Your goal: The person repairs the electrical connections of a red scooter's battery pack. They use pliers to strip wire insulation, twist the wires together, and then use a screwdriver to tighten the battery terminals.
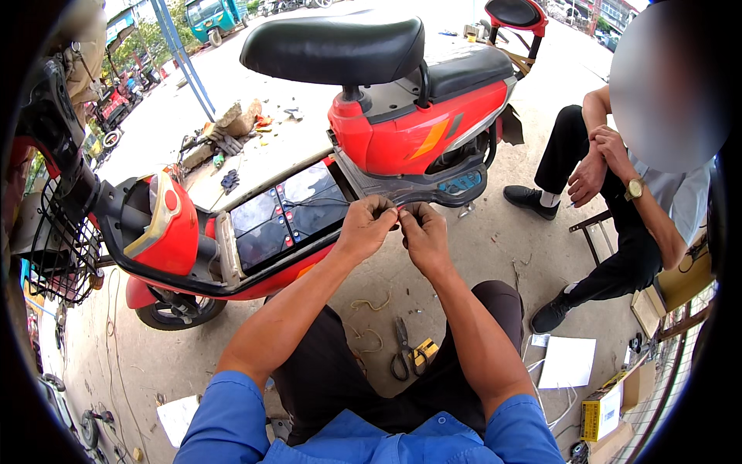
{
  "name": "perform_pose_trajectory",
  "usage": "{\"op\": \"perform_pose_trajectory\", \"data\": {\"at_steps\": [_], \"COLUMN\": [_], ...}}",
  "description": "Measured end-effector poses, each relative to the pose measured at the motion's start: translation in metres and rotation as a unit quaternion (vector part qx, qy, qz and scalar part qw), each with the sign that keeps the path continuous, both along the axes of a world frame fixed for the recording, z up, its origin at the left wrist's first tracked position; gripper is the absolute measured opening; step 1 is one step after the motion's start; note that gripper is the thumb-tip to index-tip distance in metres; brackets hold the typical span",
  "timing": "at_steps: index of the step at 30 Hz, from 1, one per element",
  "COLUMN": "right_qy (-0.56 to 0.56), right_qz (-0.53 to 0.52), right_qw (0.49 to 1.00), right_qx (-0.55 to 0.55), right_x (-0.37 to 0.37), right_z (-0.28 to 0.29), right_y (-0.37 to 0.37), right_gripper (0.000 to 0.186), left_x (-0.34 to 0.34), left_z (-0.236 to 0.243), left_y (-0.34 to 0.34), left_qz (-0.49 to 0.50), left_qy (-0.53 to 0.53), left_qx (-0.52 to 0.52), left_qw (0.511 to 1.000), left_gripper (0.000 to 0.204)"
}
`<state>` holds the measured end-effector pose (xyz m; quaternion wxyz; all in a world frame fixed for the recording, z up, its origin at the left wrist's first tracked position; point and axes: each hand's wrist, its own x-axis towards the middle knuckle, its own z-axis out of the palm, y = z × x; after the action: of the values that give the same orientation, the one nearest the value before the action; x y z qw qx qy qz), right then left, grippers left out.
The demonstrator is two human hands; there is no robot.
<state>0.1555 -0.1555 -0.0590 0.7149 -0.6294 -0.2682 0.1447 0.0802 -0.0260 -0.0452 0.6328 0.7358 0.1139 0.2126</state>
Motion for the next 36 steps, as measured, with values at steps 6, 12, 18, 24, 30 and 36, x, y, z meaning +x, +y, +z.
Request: {"op": "perform_pose_trajectory", "data": {"at_steps": [6,12,18,24,30,36], "right_qy": [0.077,0.094,0.108,0.107,0.086,0.021], "right_qz": [0.02,0.026,0.03,0.032,0.022,0.007], "right_qw": [0.997,0.995,0.993,0.993,0.996,1.0], "right_qx": [0.024,0.038,0.046,0.048,0.018,0.006], "right_x": [-0.002,-0.001,-0.003,-0.001,0.0,0.0], "right_z": [0.003,0.001,0.005,0.004,0.004,0.001], "right_y": [0.002,0.002,0.001,0.001,-0.001,0.0], "right_gripper": [0.019,0.021,0.02,0.019,0.018,0.017], "left_x": [0.002,0.002,0.003,0.001,-0.001,0.0], "left_z": [-0.004,-0.004,-0.005,-0.004,0.003,-0.004], "left_y": [-0.001,-0.005,-0.004,-0.004,-0.007,-0.002], "left_qz": [-0.004,-0.002,-0.014,-0.014,-0.008,-0.014], "left_qy": [-0.023,-0.015,-0.027,-0.023,-0.013,-0.011], "left_qx": [-0.015,-0.033,-0.035,-0.027,-0.02,-0.011], "left_qw": [1.0,0.999,0.999,0.999,1.0,1.0], "left_gripper": [0.017,0.017,0.015,0.015,0.015,0.015]}}
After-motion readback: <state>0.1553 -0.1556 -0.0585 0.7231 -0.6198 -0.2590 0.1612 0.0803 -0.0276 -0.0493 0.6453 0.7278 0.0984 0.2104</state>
